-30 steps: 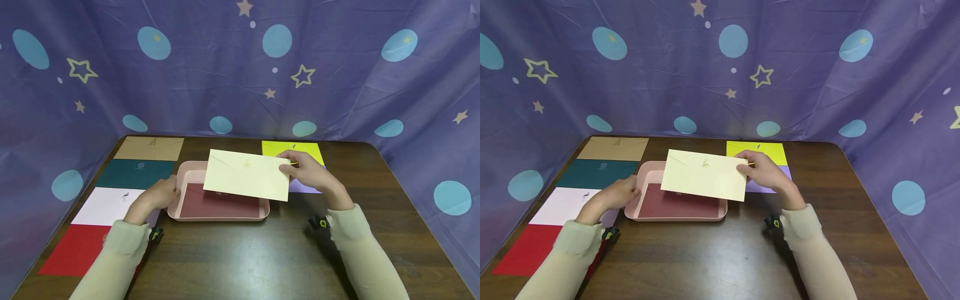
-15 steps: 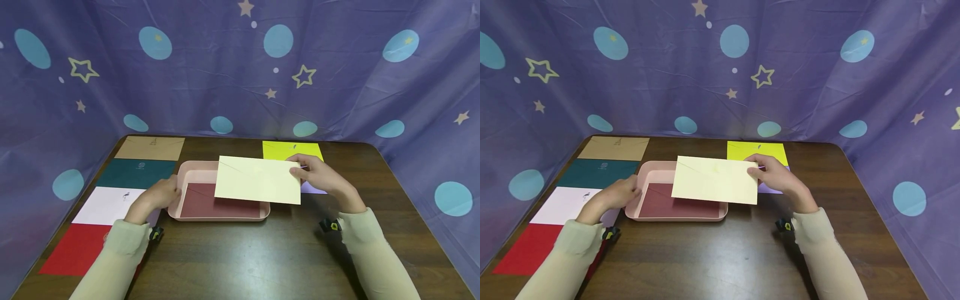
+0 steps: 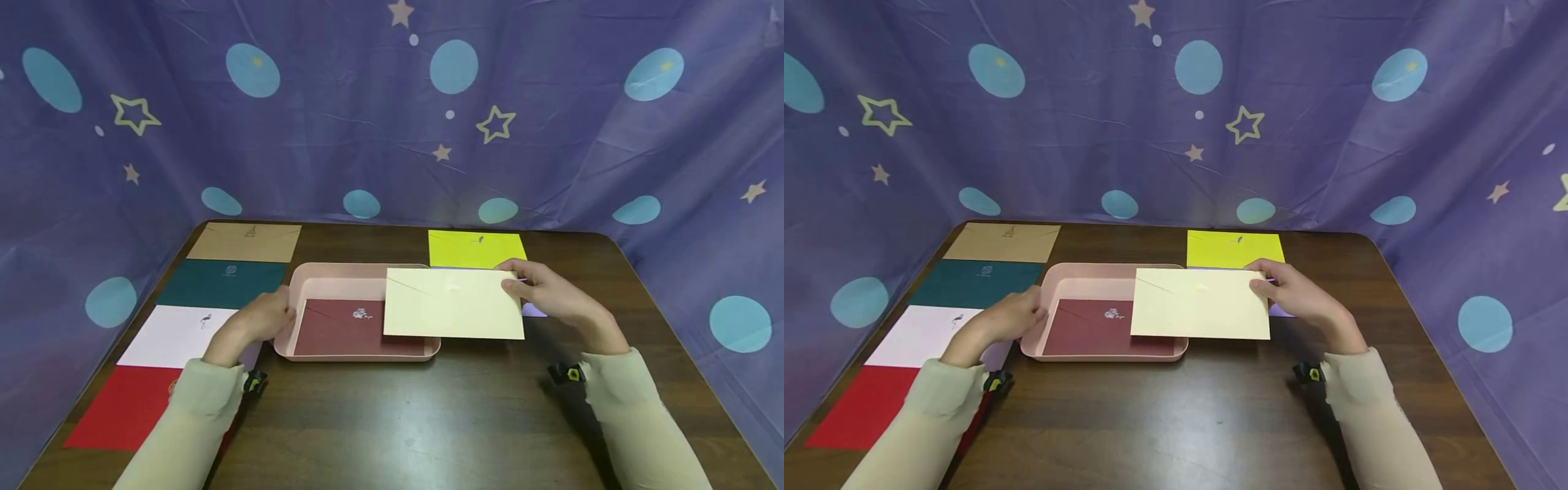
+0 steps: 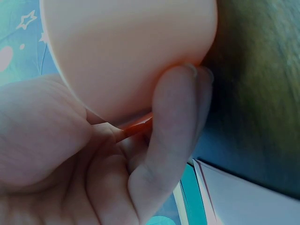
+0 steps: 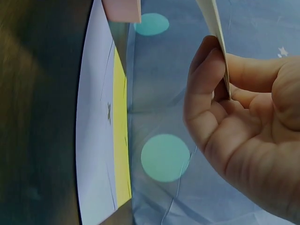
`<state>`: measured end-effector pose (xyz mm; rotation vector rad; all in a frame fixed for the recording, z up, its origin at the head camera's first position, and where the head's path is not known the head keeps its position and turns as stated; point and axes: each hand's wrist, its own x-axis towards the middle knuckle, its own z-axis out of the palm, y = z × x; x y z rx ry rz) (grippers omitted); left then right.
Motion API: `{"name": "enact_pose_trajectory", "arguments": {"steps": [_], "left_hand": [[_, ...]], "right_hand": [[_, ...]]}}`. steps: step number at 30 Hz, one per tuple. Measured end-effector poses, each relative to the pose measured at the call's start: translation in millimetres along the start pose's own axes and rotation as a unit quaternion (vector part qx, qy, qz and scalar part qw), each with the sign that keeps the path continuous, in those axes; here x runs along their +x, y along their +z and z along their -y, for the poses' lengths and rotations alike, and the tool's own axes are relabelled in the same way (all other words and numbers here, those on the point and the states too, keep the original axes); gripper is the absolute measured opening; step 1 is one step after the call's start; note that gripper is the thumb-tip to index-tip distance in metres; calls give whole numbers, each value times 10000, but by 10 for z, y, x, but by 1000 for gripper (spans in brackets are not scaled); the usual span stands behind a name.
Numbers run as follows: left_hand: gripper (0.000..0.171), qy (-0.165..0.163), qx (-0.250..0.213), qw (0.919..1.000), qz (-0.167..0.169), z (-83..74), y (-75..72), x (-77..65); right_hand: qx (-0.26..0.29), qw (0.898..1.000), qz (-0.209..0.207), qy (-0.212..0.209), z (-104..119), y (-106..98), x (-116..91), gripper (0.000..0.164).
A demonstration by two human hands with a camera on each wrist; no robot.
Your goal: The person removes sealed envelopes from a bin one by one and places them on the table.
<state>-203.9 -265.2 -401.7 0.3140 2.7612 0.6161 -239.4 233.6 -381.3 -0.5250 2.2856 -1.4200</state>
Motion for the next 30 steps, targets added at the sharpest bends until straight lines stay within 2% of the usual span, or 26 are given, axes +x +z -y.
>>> {"name": "enact_pose_trajectory", "arguments": {"steps": [6,16,30], "left_hand": [[38,-76,-32,10000,48,-2,-5,-5],[35,-93,-26,9999,54,-20,-8,-7],[36,-121,18,9999,48,-14,-3,0]], "right_hand": [[179,9997,163,31,-94,-97,-79,28],[-374,9991,72,190,-210,-213,-192,32],[140,9994,270,172,-404,-430,-342,29]]}}
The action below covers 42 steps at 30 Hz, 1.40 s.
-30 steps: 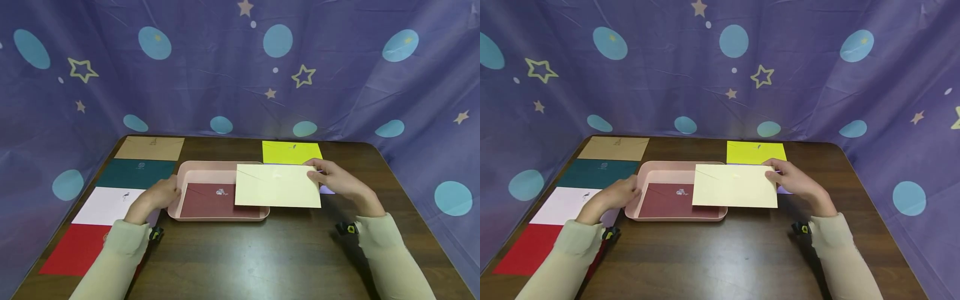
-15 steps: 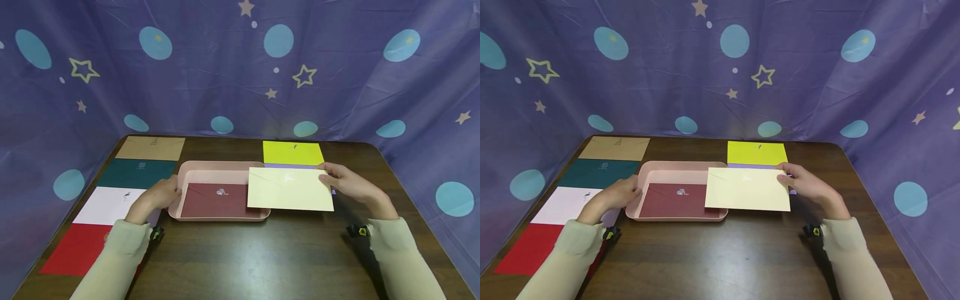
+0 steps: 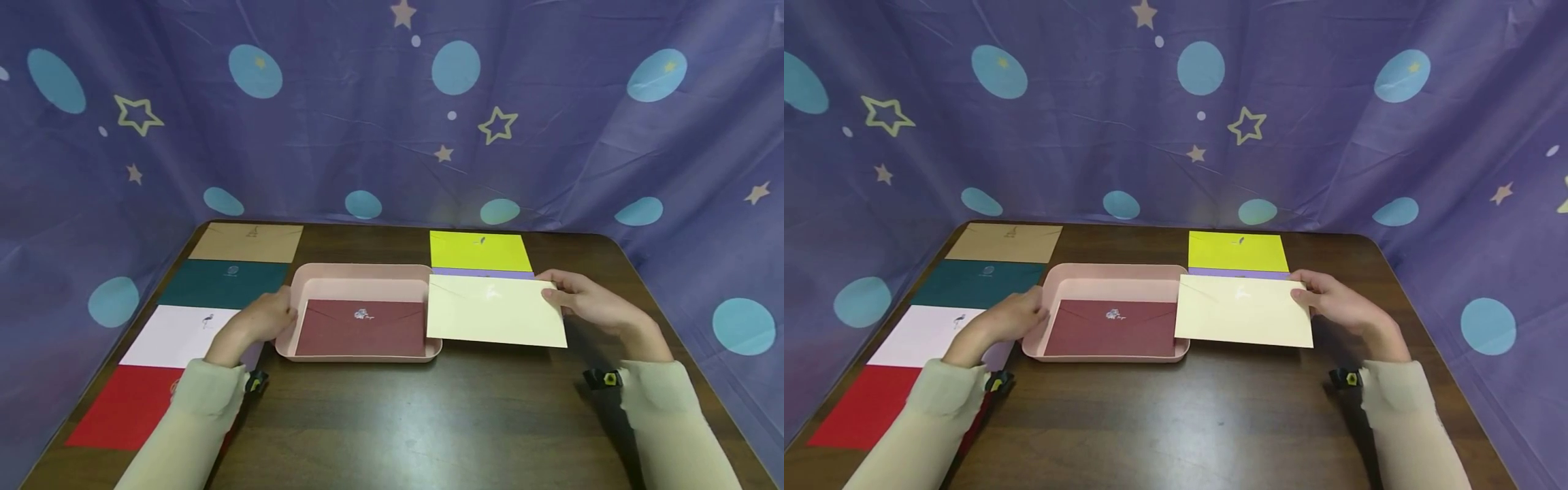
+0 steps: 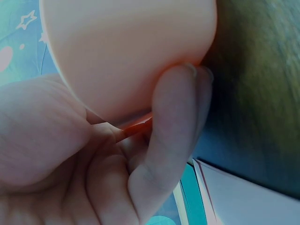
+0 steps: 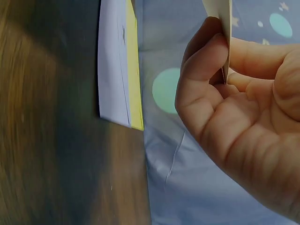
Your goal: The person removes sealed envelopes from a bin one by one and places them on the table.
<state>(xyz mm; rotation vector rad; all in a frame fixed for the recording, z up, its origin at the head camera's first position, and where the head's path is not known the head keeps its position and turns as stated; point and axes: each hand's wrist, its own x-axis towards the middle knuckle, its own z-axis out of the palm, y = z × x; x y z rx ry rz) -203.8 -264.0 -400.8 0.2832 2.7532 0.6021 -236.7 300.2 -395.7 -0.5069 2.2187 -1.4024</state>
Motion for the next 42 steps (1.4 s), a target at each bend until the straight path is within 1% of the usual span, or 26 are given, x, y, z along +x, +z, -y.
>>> {"name": "enact_pose_trajectory", "arguments": {"steps": [3,9,14,19,21,25,32,42], "left_hand": [[35,1,-5,10000,0,3,3,-1],[35,95,35,9999,-67,2,-2,-9],[35,76,17,10000,-54,0,-12,-12],[37,45,31,10000,-25,-2,-13,-15],[37,35,23,10000,-12,-2,-11,-14],[37,53,11,10000,-25,-2,-8,-11],[38,105,-32,9999,-70,3,-2,-11],[38,128,-50,9999,-97,4,0,-10]], "right_hand": [[52,10000,28,3,-56,-58,-29,29],[43,9998,130,137,-169,-134,-97,30],[50,9997,232,110,-227,-179,-139,30],[89,9986,505,105,-234,-164,-130,32],[51,9983,556,143,-236,-138,-115,32],[-104,9983,535,217,-257,-99,-87,32],[-322,9980,368,410,-267,-40,-39,29],[-1118,9931,203,273,-234,23,-28,19]]}}
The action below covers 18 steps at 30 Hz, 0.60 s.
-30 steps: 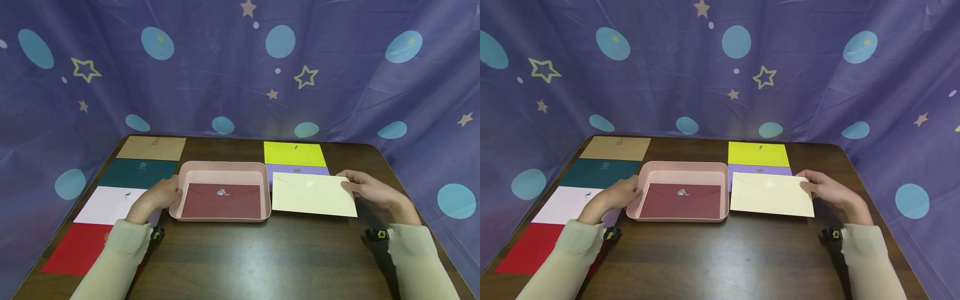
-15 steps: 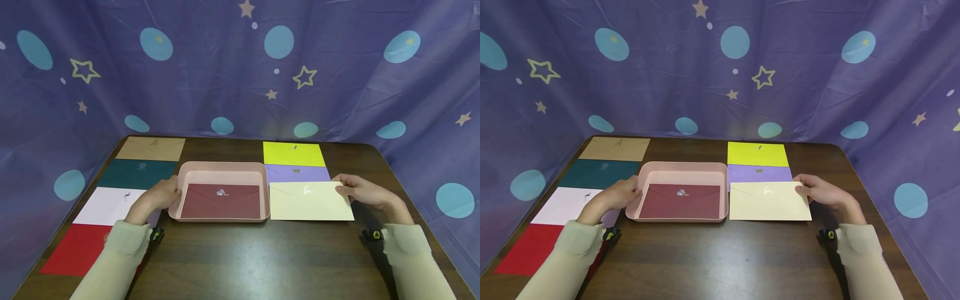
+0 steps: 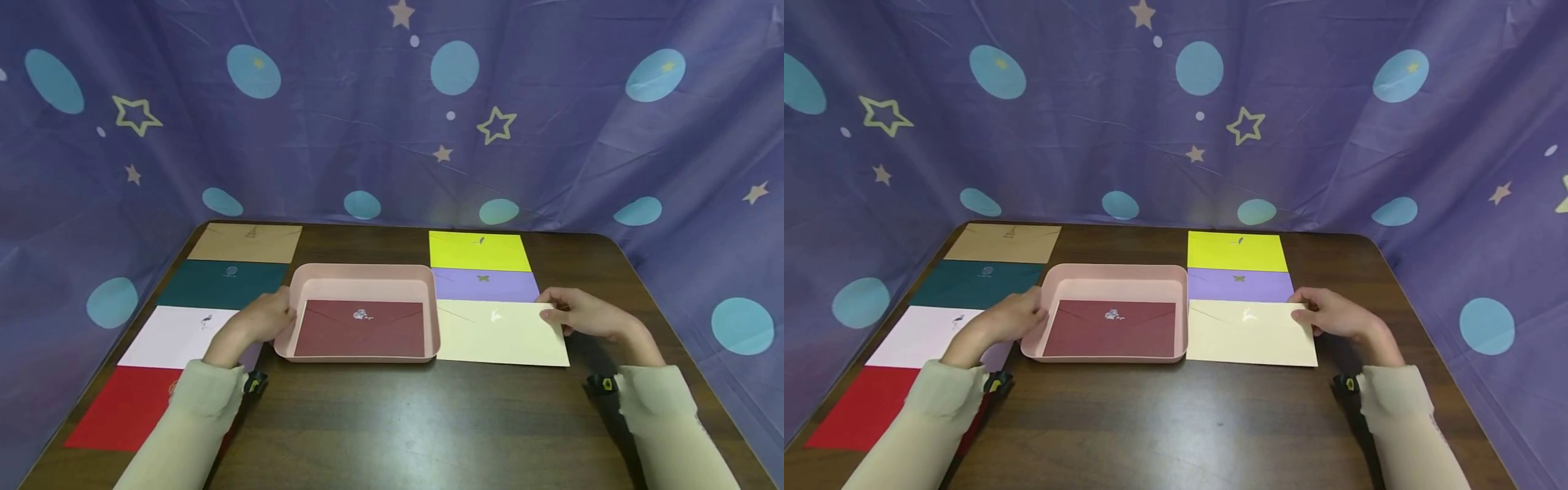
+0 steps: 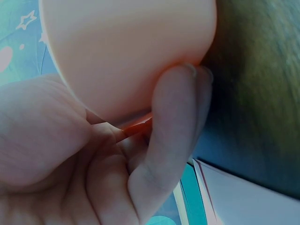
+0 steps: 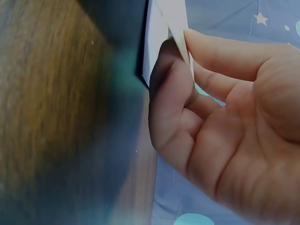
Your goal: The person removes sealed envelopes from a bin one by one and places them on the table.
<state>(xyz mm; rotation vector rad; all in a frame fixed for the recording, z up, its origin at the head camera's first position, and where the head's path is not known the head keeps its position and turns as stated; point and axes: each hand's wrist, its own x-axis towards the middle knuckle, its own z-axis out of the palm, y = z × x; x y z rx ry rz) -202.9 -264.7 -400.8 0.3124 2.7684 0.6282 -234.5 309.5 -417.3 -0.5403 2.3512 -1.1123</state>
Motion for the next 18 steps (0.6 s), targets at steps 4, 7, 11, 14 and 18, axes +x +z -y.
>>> {"name": "enact_pose_trajectory", "arguments": {"steps": [4,7,11,14,18], "left_hand": [[38,-29,-28,10000,21,3,1,0],[39,-48,-29,10000,41,0,-1,4],[39,-62,-5,10000,53,-6,-4,5],[38,-63,26,10000,49,-8,-4,8],[38,-61,57,10000,39,-9,1,12]], "right_hand": [[-138,9999,24,-1,-3,3,3,18],[-202,9998,51,40,-13,1,9,18],[-330,9994,80,93,-9,5,17,17],[-407,9990,125,111,2,19,16,18],[-461,9986,167,182,10,44,17,19]]}}
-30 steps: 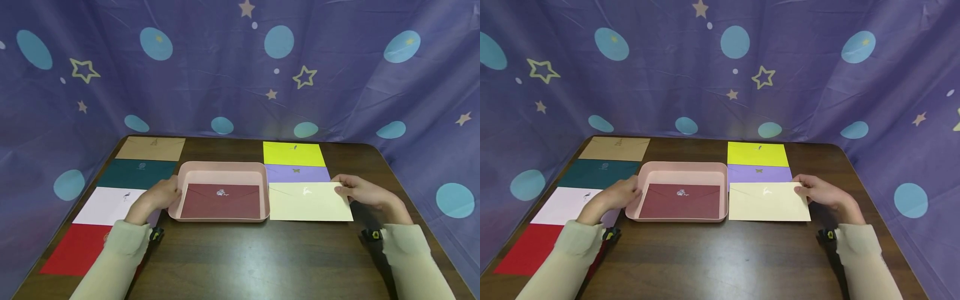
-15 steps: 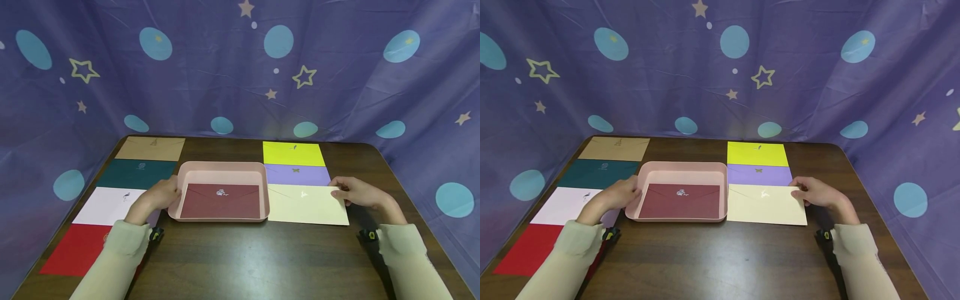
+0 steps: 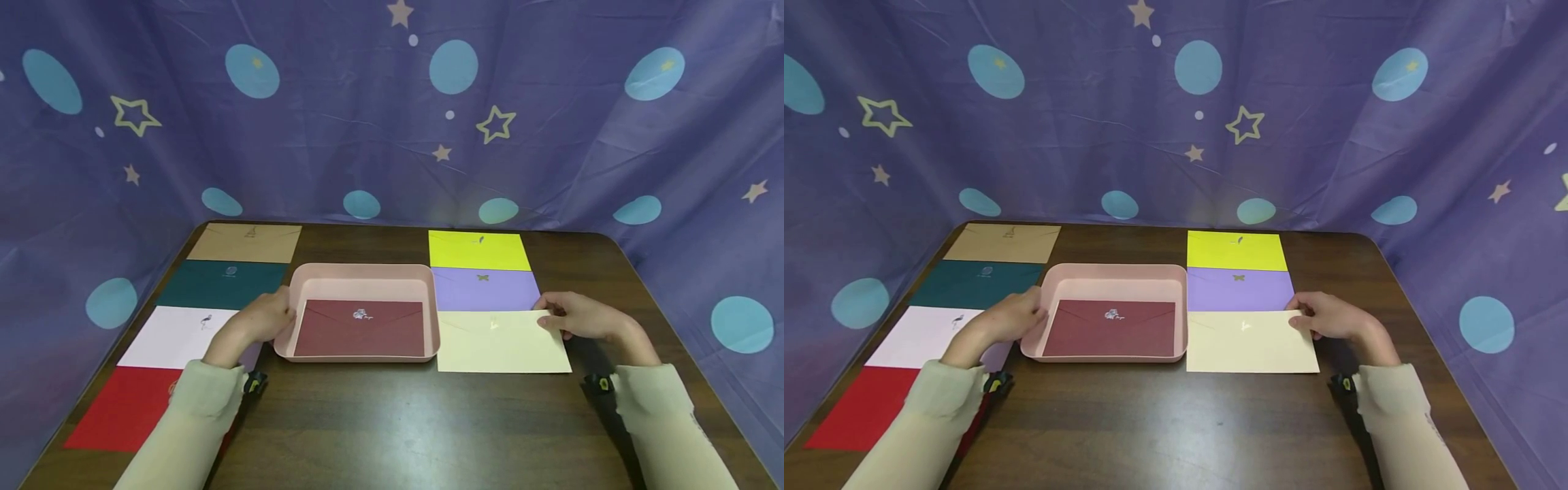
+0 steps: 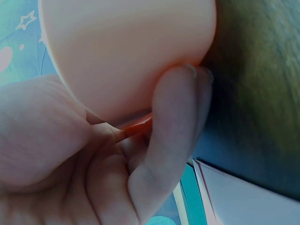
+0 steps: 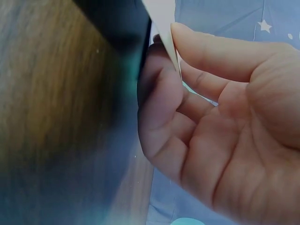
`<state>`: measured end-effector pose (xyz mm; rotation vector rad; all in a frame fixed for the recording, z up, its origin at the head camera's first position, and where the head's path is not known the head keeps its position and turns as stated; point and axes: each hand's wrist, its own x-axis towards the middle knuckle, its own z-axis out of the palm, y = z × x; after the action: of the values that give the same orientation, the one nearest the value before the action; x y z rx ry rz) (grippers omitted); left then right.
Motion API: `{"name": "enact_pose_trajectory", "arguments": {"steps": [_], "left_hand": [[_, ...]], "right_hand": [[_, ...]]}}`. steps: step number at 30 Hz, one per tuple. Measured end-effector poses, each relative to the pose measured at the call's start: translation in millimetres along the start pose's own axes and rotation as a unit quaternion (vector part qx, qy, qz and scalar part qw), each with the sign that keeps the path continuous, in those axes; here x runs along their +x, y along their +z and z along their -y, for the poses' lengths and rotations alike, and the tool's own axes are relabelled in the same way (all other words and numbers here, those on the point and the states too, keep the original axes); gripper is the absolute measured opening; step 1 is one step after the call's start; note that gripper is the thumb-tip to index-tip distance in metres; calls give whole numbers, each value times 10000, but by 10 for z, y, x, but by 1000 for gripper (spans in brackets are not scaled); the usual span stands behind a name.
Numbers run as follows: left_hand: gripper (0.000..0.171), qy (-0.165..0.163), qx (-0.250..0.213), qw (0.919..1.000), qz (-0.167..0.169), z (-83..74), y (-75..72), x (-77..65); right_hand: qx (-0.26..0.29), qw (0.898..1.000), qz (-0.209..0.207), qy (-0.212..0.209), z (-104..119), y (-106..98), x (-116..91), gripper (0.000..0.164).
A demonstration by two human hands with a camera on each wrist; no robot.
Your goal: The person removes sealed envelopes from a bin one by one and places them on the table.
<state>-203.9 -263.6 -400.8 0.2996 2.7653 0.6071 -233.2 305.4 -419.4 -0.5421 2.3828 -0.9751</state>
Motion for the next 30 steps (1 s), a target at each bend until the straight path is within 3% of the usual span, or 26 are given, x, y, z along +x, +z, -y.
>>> {"name": "enact_pose_trajectory", "arguments": {"steps": [8,19,30], "left_hand": [[38,-17,-6,10000,12,-7,0,-1],[36,-41,30,10000,0,-17,-2,0],[34,-49,-15,10000,-4,-5,7,3]], "right_hand": [[-439,9983,-175,331,54,36,12,25],[-613,9948,-279,760,107,35,6,35],[-885,9907,-446,928,128,57,11,39]]}}
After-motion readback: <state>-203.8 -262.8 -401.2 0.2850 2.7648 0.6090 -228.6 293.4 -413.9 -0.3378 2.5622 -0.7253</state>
